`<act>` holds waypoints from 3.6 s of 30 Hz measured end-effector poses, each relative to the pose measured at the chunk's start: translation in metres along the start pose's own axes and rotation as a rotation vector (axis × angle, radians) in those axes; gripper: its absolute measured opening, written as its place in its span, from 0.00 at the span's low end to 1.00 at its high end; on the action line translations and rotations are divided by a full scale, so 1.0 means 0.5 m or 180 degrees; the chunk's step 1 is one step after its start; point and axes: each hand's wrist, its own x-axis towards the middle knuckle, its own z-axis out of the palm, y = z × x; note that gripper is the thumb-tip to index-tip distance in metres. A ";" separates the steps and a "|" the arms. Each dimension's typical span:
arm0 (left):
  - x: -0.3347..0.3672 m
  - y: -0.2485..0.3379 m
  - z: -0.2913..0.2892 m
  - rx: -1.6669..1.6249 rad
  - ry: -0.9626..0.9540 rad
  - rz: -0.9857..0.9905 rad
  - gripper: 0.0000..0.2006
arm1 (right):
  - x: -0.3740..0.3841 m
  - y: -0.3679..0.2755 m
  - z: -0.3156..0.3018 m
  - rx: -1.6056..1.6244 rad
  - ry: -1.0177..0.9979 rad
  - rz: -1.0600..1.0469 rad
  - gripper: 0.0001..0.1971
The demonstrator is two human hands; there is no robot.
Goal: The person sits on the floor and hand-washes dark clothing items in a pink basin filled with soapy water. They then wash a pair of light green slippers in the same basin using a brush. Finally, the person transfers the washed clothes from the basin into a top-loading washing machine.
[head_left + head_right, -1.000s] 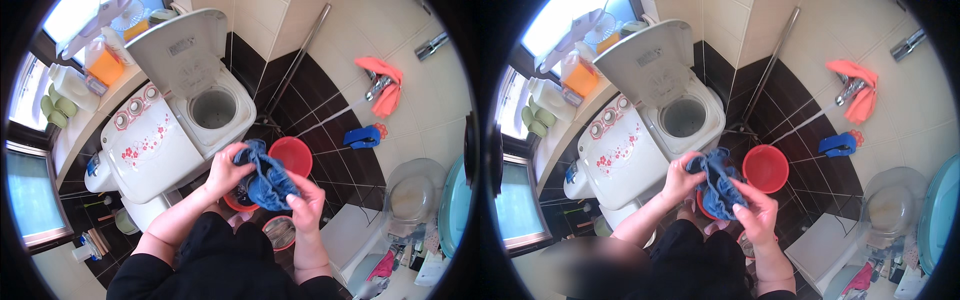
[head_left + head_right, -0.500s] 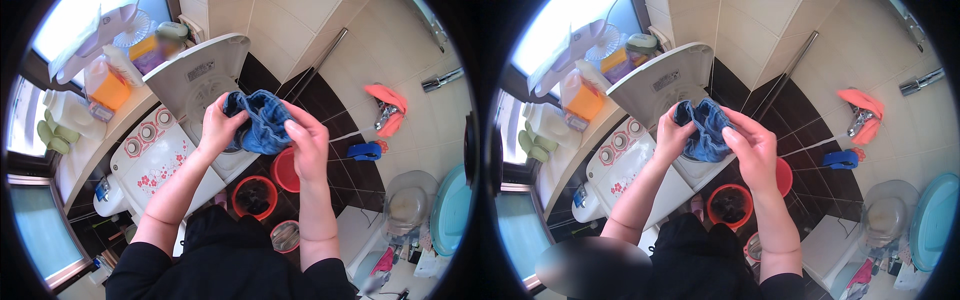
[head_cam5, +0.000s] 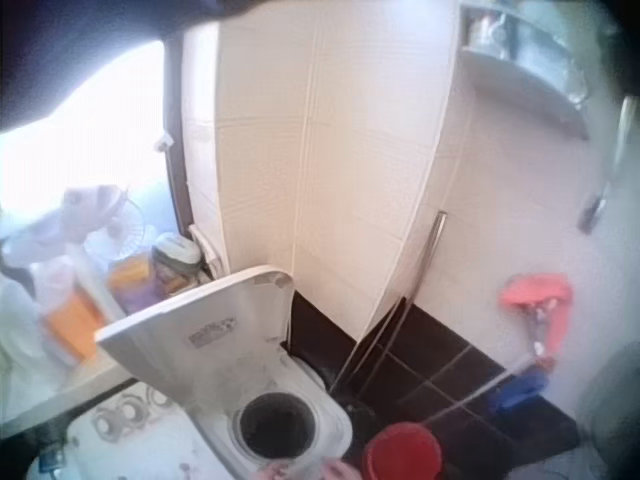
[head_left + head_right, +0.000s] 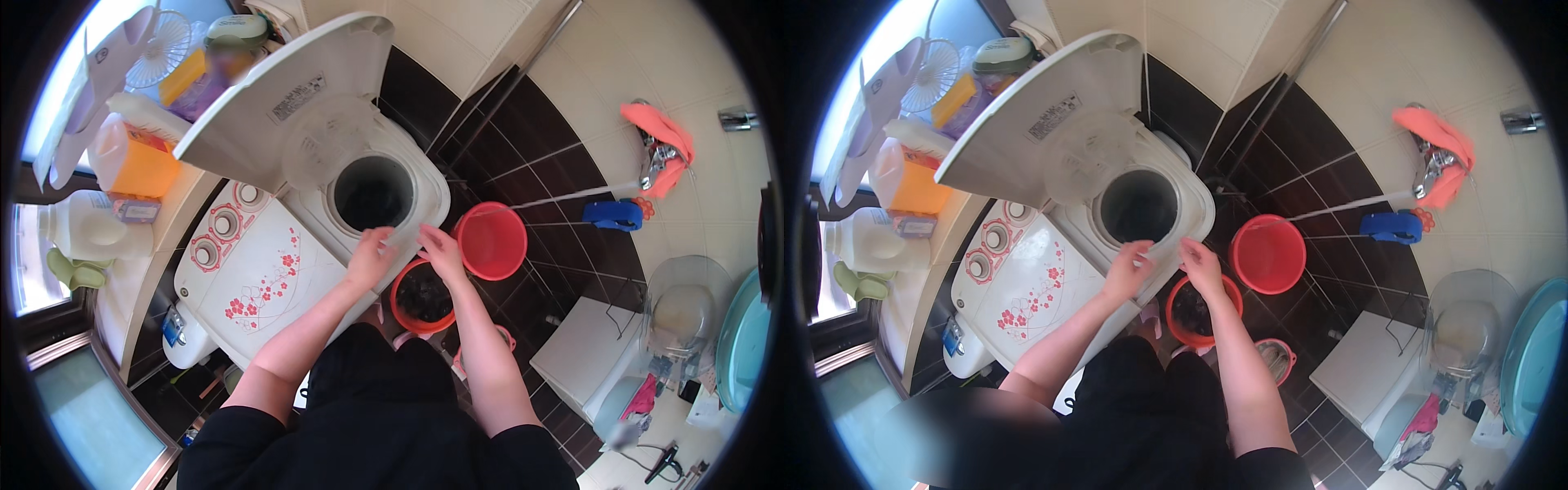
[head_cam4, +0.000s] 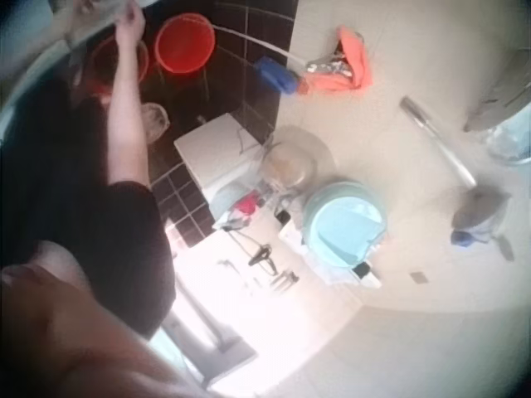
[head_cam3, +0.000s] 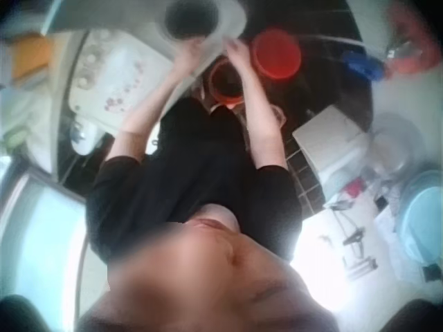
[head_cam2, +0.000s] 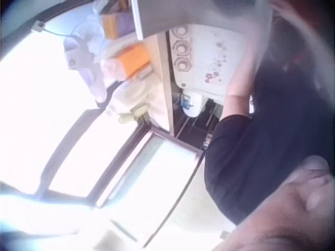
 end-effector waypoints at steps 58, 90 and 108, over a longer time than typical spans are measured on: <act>-0.220 -0.751 0.775 0.0488 -0.2416 -0.1675 0.19 | -0.095 0.911 -0.428 0.1500 0.2092 0.0856 0.27; -0.084 -1.210 0.969 0.2715 -0.2188 -0.0931 0.34 | 0.112 1.290 -0.367 -0.2352 0.1241 0.1539 0.43; -0.200 -0.731 0.744 0.1823 -0.1831 -0.0192 0.15 | -0.122 1.062 -0.359 0.0209 0.1519 0.0766 0.27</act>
